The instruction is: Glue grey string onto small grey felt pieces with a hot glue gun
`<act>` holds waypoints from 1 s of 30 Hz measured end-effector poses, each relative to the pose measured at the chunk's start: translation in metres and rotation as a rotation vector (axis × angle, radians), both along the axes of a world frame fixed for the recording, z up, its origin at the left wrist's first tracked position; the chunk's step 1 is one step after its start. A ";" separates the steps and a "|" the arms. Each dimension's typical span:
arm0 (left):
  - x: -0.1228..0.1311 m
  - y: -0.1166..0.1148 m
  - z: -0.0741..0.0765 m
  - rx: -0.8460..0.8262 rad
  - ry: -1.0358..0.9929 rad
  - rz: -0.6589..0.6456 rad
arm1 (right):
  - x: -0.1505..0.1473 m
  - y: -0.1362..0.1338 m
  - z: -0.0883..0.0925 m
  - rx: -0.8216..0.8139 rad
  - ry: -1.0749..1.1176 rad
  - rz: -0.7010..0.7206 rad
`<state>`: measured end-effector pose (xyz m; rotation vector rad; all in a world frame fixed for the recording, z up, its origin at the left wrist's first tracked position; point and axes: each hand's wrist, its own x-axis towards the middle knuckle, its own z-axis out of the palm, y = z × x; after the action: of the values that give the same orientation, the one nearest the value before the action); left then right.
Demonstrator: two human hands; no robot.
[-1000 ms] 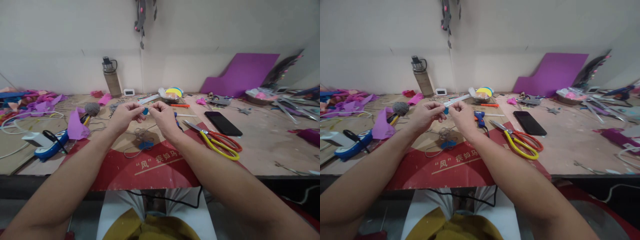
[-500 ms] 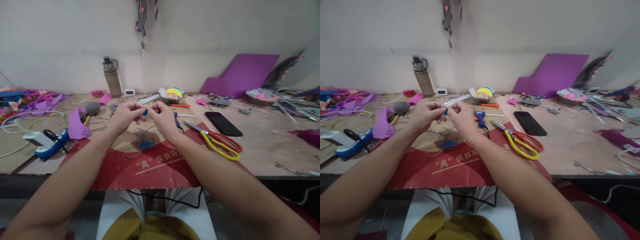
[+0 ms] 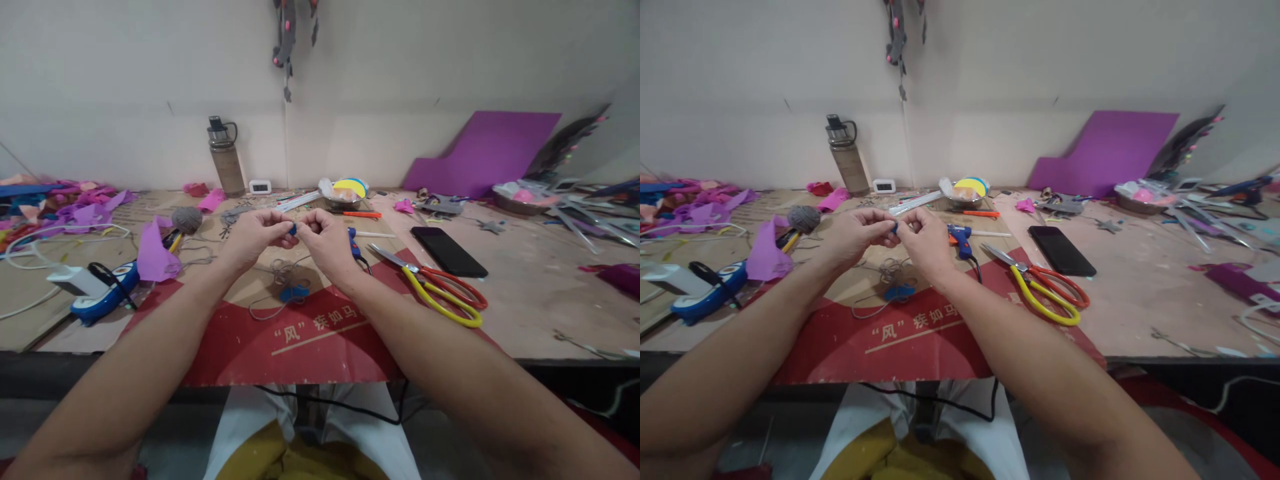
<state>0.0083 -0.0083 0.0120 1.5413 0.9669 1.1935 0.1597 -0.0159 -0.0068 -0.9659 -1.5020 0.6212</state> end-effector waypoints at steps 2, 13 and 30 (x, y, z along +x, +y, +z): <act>0.000 0.000 0.000 0.001 0.009 0.010 | 0.000 0.002 -0.001 0.005 -0.006 -0.001; -0.005 0.004 0.000 0.232 0.050 0.284 | -0.006 0.005 -0.011 -0.093 -0.034 0.201; -0.003 0.010 0.000 0.046 -0.335 0.226 | -0.012 -0.011 -0.005 -0.033 -0.569 0.264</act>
<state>0.0056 0.0013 0.0118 1.2357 0.9085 1.5849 0.1480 -0.0267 -0.0117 -1.0287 -2.1539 0.5846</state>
